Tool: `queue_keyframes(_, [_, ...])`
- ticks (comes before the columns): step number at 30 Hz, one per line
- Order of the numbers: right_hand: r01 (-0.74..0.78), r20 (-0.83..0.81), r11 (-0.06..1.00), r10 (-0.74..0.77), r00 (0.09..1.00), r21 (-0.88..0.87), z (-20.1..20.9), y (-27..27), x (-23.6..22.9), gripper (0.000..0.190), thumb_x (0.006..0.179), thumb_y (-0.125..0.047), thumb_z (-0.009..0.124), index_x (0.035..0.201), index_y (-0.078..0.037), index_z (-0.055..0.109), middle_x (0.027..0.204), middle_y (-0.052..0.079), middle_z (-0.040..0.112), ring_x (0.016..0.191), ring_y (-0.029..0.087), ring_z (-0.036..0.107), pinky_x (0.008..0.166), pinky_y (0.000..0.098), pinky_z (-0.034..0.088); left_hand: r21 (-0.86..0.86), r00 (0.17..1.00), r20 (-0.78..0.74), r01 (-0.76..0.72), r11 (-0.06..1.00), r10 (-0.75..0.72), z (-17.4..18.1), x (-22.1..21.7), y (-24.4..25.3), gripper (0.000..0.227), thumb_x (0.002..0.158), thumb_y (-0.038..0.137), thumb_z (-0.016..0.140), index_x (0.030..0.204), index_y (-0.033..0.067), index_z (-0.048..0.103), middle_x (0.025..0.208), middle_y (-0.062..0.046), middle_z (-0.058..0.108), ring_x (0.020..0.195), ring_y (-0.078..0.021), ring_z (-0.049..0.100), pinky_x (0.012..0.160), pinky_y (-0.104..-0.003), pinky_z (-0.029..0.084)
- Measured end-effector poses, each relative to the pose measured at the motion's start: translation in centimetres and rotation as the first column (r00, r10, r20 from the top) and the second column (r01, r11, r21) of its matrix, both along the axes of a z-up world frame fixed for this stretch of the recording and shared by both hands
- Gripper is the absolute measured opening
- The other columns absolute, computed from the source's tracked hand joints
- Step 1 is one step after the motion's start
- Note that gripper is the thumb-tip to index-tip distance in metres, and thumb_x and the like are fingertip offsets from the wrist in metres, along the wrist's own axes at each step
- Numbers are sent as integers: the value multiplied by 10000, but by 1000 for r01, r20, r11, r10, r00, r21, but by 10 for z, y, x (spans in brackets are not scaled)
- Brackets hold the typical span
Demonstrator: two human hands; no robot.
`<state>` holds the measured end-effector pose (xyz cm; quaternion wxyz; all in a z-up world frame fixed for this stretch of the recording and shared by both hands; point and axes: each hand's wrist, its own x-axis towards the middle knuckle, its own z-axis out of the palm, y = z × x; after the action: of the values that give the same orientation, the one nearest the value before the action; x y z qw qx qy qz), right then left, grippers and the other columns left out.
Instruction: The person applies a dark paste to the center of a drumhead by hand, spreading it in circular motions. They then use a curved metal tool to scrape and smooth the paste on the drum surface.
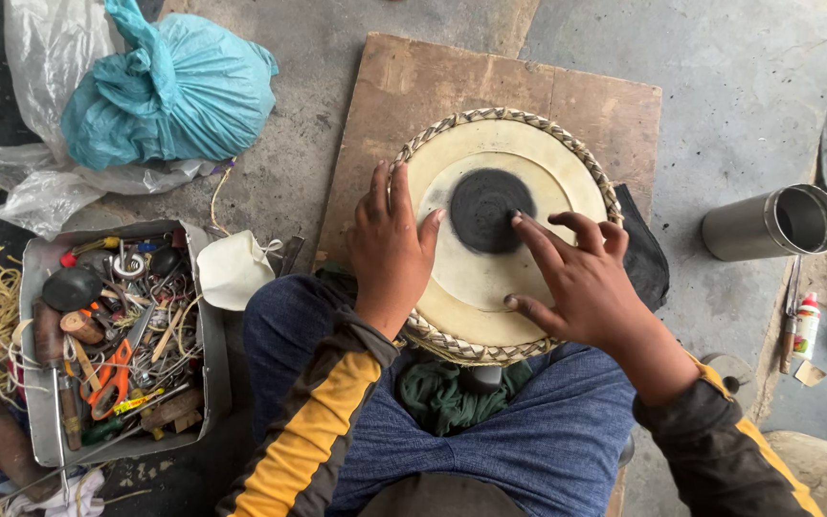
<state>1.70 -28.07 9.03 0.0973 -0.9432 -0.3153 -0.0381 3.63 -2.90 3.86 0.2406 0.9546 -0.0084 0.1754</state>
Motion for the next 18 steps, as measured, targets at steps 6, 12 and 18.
queue_keyframes(6, [-20,-63,1000,19,998,-8,2,6,-8,892,906,-681,432,1550,-65,398,1302,133,680,1277,381,455,1059,546,215,-37,999,44,0,999,1,4,0,0,723,976,412,677,1530,57,378,1569,-185,409,1310,-399,521,937,-553,499])
queue_keyframes(12, [-45,-60,999,45,997,15,-15,14,-25,922,906,-680,443,1566,-40,373,1359,133,650,1310,386,421,1057,532,231,9,1000,-2,4,1000,-4,-2,-1,0,722,962,418,680,1515,55,391,1572,-182,410,1261,-395,532,872,-562,495])
queue_keyframes(18, [117,150,979,-92,984,-165,-23,43,0,949,894,-755,452,1562,-84,392,1490,80,568,1393,369,373,1033,589,214,-19,1000,-27,15,1000,-16,0,1,2,722,946,417,680,1508,59,401,1596,-142,411,1262,-373,541,862,-565,495])
